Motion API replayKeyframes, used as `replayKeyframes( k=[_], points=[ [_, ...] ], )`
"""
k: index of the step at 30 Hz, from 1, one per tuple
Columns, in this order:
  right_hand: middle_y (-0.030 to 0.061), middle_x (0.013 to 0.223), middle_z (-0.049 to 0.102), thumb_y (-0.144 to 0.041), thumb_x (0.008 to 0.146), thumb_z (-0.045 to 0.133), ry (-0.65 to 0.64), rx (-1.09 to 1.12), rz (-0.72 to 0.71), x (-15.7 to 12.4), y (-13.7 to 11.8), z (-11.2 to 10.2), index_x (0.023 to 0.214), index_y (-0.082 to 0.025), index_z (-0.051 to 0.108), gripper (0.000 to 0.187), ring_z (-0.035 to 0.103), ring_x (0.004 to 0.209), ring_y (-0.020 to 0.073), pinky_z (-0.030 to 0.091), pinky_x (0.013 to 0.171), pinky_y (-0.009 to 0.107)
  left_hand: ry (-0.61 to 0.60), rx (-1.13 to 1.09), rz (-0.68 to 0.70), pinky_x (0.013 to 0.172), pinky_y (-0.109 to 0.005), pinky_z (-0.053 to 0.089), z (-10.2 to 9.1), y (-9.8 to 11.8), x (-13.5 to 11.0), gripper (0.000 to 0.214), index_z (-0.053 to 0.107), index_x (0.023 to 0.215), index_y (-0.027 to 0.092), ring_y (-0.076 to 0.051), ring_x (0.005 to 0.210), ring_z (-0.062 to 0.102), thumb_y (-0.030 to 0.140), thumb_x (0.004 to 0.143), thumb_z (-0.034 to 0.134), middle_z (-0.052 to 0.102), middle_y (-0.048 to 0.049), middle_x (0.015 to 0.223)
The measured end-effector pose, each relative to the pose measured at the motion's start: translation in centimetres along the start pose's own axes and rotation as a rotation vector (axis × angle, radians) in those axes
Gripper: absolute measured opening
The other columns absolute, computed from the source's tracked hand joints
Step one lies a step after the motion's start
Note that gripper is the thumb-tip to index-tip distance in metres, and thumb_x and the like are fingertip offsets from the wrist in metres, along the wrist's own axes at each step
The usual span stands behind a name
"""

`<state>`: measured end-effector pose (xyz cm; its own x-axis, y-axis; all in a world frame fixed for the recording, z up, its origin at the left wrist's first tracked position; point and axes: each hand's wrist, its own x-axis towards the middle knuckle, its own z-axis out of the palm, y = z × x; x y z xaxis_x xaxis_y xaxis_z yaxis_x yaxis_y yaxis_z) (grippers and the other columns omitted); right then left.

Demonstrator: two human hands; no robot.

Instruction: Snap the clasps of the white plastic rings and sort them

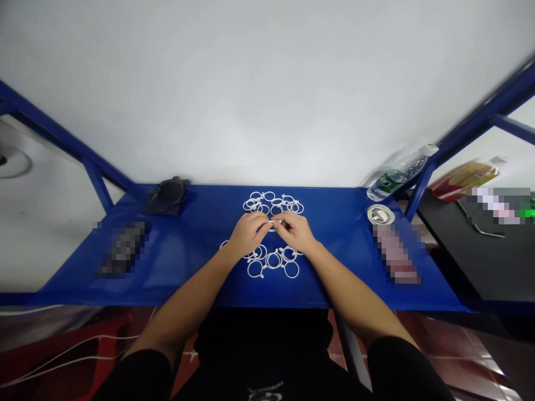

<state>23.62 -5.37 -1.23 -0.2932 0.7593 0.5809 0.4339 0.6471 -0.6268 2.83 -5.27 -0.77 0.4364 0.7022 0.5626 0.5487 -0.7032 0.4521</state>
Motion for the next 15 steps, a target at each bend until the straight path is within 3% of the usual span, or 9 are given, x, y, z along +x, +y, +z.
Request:
replayKeyframes(
  k=[7,15],
  points=[
    [0.0032,0.089,0.074,-0.023,0.1,0.052,-0.125,0.078,-0.015,0.12,0.18,-0.59,0.103,-0.022,0.071,0.019,0.069,0.077,0.0171,0.054,0.072,0.031,-0.02,0.05,0.03,0.088,-0.037,0.045,0.04,0.13,0.06,0.036,0.069,0.096,0.018,-0.018,0.095,0.067,0.033,0.111,0.039,0.074,-0.0055,0.1],
    [0.0025,0.086,0.073,-0.009,0.093,0.044,-0.12,0.098,-0.023,0.21,0.24,-0.53,0.102,-0.022,0.072,0.032,0.069,0.077,0.0166,0.054,0.073,0.031,-0.089,0.025,0.028,0.09,-0.037,0.044,0.46,0.05,0.02,0.038,0.071,0.095,0.018,-0.018,0.094,0.068,0.033,0.111,0.04,0.076,-0.005,0.1]
  ],
)
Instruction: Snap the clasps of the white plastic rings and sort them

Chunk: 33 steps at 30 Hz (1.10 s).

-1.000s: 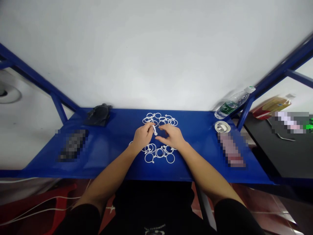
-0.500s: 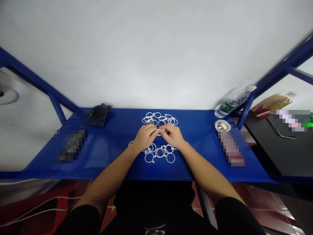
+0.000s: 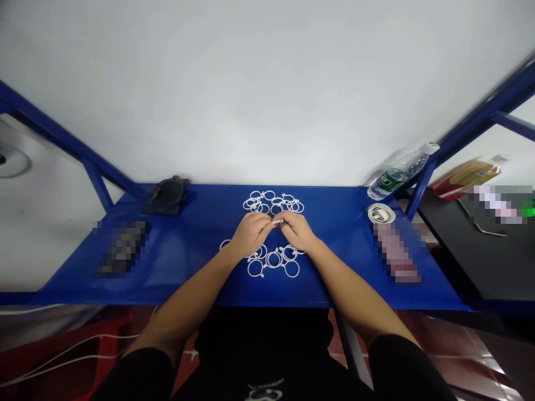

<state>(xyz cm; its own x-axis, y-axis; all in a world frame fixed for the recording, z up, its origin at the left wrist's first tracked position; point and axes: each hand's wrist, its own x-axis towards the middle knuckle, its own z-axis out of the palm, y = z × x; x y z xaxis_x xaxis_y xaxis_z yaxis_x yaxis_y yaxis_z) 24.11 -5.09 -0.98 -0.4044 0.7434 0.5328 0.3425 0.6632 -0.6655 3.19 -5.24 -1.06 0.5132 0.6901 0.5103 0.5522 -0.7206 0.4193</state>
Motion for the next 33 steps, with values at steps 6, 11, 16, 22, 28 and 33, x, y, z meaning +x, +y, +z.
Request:
replayKeyframes(
  k=[6,11,16,22,28,33],
  points=[
    [0.0035,0.093,0.075,-0.01,0.095,0.046,-0.015,0.039,-0.024,0.1,-0.1,-0.1,0.111,-0.023,0.072,0.033,0.072,0.083,0.0171,0.057,0.078,0.032,-0.015,-0.047,-0.047,0.09,-0.037,0.045,0.1,-0.7,0.0,0.039,0.072,0.092,0.02,-0.018,0.09,0.07,0.033,0.11,0.04,0.078,-0.0036,0.096],
    [0.0018,0.088,0.075,-0.007,0.091,0.044,0.018,0.07,0.002,0.1,0.2,0.1,0.107,-0.023,0.074,0.037,0.071,0.077,0.0157,0.057,0.074,0.03,-0.028,-0.038,-0.022,0.089,-0.036,0.046,0.3,-1.0,0.0,0.038,0.071,0.092,0.019,-0.018,0.088,0.069,0.032,0.11,0.041,0.077,-0.0037,0.093],
    [0.0021,0.085,0.071,-0.007,0.09,0.044,0.028,0.048,-0.026,0.0,0.4,0.0,0.099,-0.023,0.075,0.036,0.068,0.077,0.0166,0.056,0.074,0.032,-0.063,-0.028,0.07,0.09,-0.036,0.048,0.7,-0.9,-0.1,0.032,0.073,0.1,0.02,-0.017,0.095,0.068,0.035,0.109,0.046,0.074,-0.0048,0.104],
    [0.0092,0.124,0.07,-0.018,0.102,0.045,0.113,-0.096,-0.023,0.0,0.7,0.3,0.135,-0.028,0.064,0.039,0.068,0.104,0.0228,0.058,0.093,0.044,0.104,0.049,0.052,0.088,-0.035,0.053,0.1,-2.6,0.0,0.023,0.076,0.104,0.021,-0.019,0.101,0.07,0.031,0.105,0.056,0.073,-0.0068,0.112],
    [0.0101,0.129,0.067,-0.025,0.103,0.05,0.158,-0.142,0.054,0.0,1.3,0.2,0.134,-0.028,0.063,0.033,0.066,0.079,0.0182,0.059,0.081,0.04,0.058,0.218,-0.123,0.086,-0.035,0.053,0.2,-4.1,1.2,0.02,0.076,0.115,0.022,-0.023,0.112,0.07,0.03,0.098,0.069,0.073,-0.009,0.123],
    [0.0084,0.114,0.073,-0.025,0.102,0.053,0.105,-0.176,0.031,-0.2,1.1,0.1,0.13,-0.027,0.065,0.03,0.067,0.079,0.0185,0.058,0.075,0.037,0.033,0.113,-0.302,0.084,-0.033,0.054,-2.7,-4.5,0.3,0.02,0.078,0.106,0.023,-0.02,0.097,0.071,0.037,0.099,0.066,0.076,-0.0057,0.109]
  ],
)
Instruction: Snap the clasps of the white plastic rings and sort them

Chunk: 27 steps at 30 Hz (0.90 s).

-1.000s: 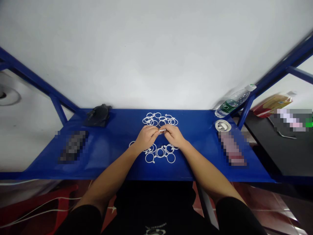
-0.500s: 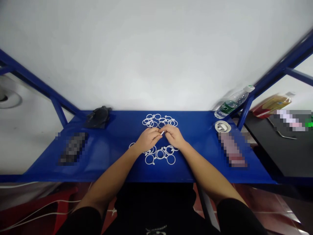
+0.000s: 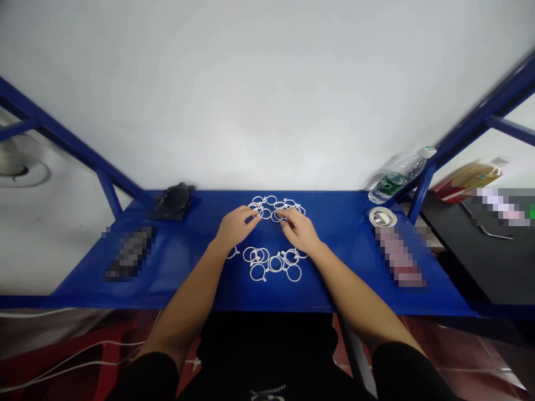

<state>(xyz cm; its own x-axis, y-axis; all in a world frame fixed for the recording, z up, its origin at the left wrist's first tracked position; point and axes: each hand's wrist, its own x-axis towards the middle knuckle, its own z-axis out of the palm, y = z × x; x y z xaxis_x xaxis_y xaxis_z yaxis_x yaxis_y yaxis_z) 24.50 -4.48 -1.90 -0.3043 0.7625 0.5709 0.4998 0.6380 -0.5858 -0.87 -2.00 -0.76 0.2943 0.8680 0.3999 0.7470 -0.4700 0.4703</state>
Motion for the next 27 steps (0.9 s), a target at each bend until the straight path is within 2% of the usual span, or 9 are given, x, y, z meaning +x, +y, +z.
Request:
replayKeyframes(
  k=[3,6,9,12,16,19,22,24,27],
  points=[
    [0.0063,0.107,0.076,-0.025,0.102,0.054,-0.046,-0.007,0.013,-0.1,0.0,-0.1,0.13,-0.026,0.065,0.029,0.068,0.076,0.0172,0.056,0.07,0.033,-0.228,-0.092,-0.087,0.078,-0.032,0.054,-2.1,-1.1,-0.6,0.025,0.079,0.1,0.024,-0.02,0.087,0.071,0.046,0.089,0.075,0.077,-0.0041,0.097],
    [0.0064,0.106,0.076,-0.025,0.102,0.054,-0.049,-0.007,0.027,-0.2,0.0,-0.1,0.128,-0.025,0.066,0.028,0.07,0.078,0.0172,0.057,0.07,0.032,-0.527,-0.117,-0.046,0.071,-0.03,0.053,-2.6,-1.3,-0.9,0.033,0.08,0.103,0.025,-0.02,0.082,0.071,0.043,0.076,0.084,0.078,-0.0038,0.094],
    [0.0064,0.105,0.076,-0.026,0.102,0.055,-0.062,-0.035,0.024,-0.1,0.0,-0.1,0.125,-0.025,0.068,0.026,0.071,0.079,0.0176,0.058,0.073,0.033,-0.654,-0.116,0.01,0.069,-0.028,0.05,-2.1,-0.5,-1.0,0.013,0.08,0.09,0.025,-0.019,0.079,0.071,0.034,0.081,0.076,0.078,-0.0027,0.089],
    [0.0065,0.104,0.077,-0.026,0.103,0.055,-0.08,-0.053,0.001,-0.1,-0.1,0.0,0.12,-0.024,0.07,0.023,0.072,0.084,0.0182,0.058,0.076,0.033,-0.657,-0.126,-0.004,0.069,-0.027,0.048,-1.8,0.3,-1.0,0.015,0.079,0.084,0.024,-0.018,0.077,0.07,0.031,0.089,0.066,0.078,-0.0021,0.086],
    [0.0068,0.106,0.078,-0.025,0.102,0.055,-0.092,-0.043,-0.018,-0.1,-0.2,0.0,0.116,-0.024,0.072,0.022,0.074,0.09,0.0195,0.059,0.081,0.035,-0.669,-0.125,-0.017,0.066,-0.026,0.048,-1.9,0.2,-0.9,0.02,0.079,0.097,0.025,-0.017,0.074,0.07,0.037,0.082,0.076,0.078,-0.001,0.087],
    [0.0072,0.105,0.078,-0.024,0.102,0.055,-0.112,-0.042,-0.024,-0.1,0.0,0.1,0.115,-0.023,0.072,0.021,0.074,0.091,0.0198,0.059,0.082,0.036,-0.651,-0.119,0.026,0.066,-0.027,0.047,-1.7,0.2,-1.0,0.016,0.078,0.095,0.025,-0.017,0.074,0.07,0.032,0.081,0.076,0.076,-0.0004,0.086],
    [0.0074,0.103,0.078,-0.024,0.101,0.056,-0.145,-0.052,-0.034,-0.1,0.1,0.3,0.114,-0.022,0.072,0.021,0.074,0.09,0.0202,0.059,0.082,0.036,-0.603,-0.113,0.067,0.066,-0.027,0.047,-1.1,0.6,-1.2,0.008,0.076,0.087,0.024,-0.017,0.073,0.068,0.023,0.083,0.07,0.075,-0.0003,0.084],
    [0.0075,0.104,0.078,-0.024,0.101,0.056,-0.172,-0.055,-0.026,-0.1,0.1,0.3,0.114,-0.022,0.072,0.021,0.074,0.09,0.0205,0.059,0.082,0.036,-0.566,-0.098,0.102,0.067,-0.028,0.047,-0.7,0.9,-1.3,0.011,0.074,0.081,0.024,-0.017,0.073,0.066,0.018,0.085,0.065,0.073,-0.0004,0.08],
    [0.0071,0.105,0.077,-0.024,0.101,0.057,-0.215,-0.054,-0.006,-0.1,0.0,0.4,0.115,-0.023,0.072,0.021,0.073,0.089,0.0198,0.058,0.08,0.035,-0.477,-0.075,0.122,0.068,-0.028,0.047,-0.5,1.2,-1.2,0.013,0.071,0.081,0.023,-0.017,0.074,0.064,0.019,0.089,0.062,0.071,-0.0008,0.08]
  ],
)
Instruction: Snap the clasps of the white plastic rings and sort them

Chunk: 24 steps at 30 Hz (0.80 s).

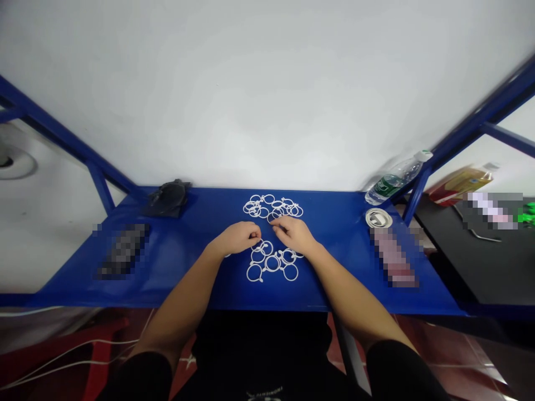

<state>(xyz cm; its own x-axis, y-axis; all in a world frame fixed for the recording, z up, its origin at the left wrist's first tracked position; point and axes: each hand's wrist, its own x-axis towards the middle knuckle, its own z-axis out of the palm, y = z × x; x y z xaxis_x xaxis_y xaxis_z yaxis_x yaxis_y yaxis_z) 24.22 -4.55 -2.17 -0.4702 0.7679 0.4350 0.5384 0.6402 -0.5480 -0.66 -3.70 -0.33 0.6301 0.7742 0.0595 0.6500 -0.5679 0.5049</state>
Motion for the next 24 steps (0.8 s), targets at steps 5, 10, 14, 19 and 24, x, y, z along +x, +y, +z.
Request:
replayKeyframes(
  k=[5,10,14,19,24],
  points=[
    [0.0058,0.104,0.076,-0.025,0.1,0.058,-0.064,0.025,0.018,0.1,-0.3,-0.1,0.12,-0.023,0.07,0.023,0.071,0.086,0.0182,0.055,0.077,0.032,0.276,-0.037,-0.048,0.075,-0.03,0.05,-0.3,0.7,0.2,0.011,0.068,0.089,0.023,-0.017,0.084,0.065,0.024,0.096,0.06,0.071,-0.0008,0.09],
    [0.0036,0.101,0.076,-0.02,0.095,0.061,-0.157,0.028,0.029,0.2,-0.6,0.0,0.12,-0.024,0.071,0.027,0.07,0.087,0.0179,0.052,0.078,0.031,0.323,-0.055,-0.027,0.078,-0.03,0.051,-0.3,1.6,0.4,0.011,0.068,0.089,0.022,-0.017,0.085,0.066,0.023,0.097,0.06,0.071,-0.0013,0.091],
    [0.0013,0.097,0.076,-0.02,0.091,0.065,-0.184,0.041,0.055,0.1,-0.7,0.3,0.12,-0.024,0.07,0.03,0.068,0.076,0.0154,0.05,0.069,0.027,0.291,-0.059,0.008,0.08,-0.03,0.052,0.2,1.5,0.4,0.012,0.07,0.094,0.021,-0.017,0.086,0.067,0.024,0.098,0.059,0.073,-0.002,0.093],
    [0.0033,0.104,0.076,-0.03,0.093,0.069,-0.138,0.088,0.059,0.0,-0.6,0.0,0.139,-0.025,0.059,0.047,0.066,0.07,0.0143,0.05,0.065,0.027,0.258,-0.034,0.125,0.081,-0.03,0.052,0.9,1.3,0.4,0.025,0.074,0.106,0.023,-0.016,0.088,0.067,0.021,0.101,0.05,0.072,-0.0032,0.099],
    [0.0019,0.09,0.075,-0.023,0.099,0.058,-0.128,0.058,0.014,0.3,-0.7,-0.4,0.103,-0.023,0.07,0.013,0.068,0.077,0.0156,0.049,0.071,0.027,0.267,-0.028,0.153,0.078,-0.03,0.052,0.5,1.3,0.3,0.027,0.078,0.097,0.023,-0.016,0.082,0.066,0.016,0.093,0.052,0.072,-0.0025,0.089]
  ],
)
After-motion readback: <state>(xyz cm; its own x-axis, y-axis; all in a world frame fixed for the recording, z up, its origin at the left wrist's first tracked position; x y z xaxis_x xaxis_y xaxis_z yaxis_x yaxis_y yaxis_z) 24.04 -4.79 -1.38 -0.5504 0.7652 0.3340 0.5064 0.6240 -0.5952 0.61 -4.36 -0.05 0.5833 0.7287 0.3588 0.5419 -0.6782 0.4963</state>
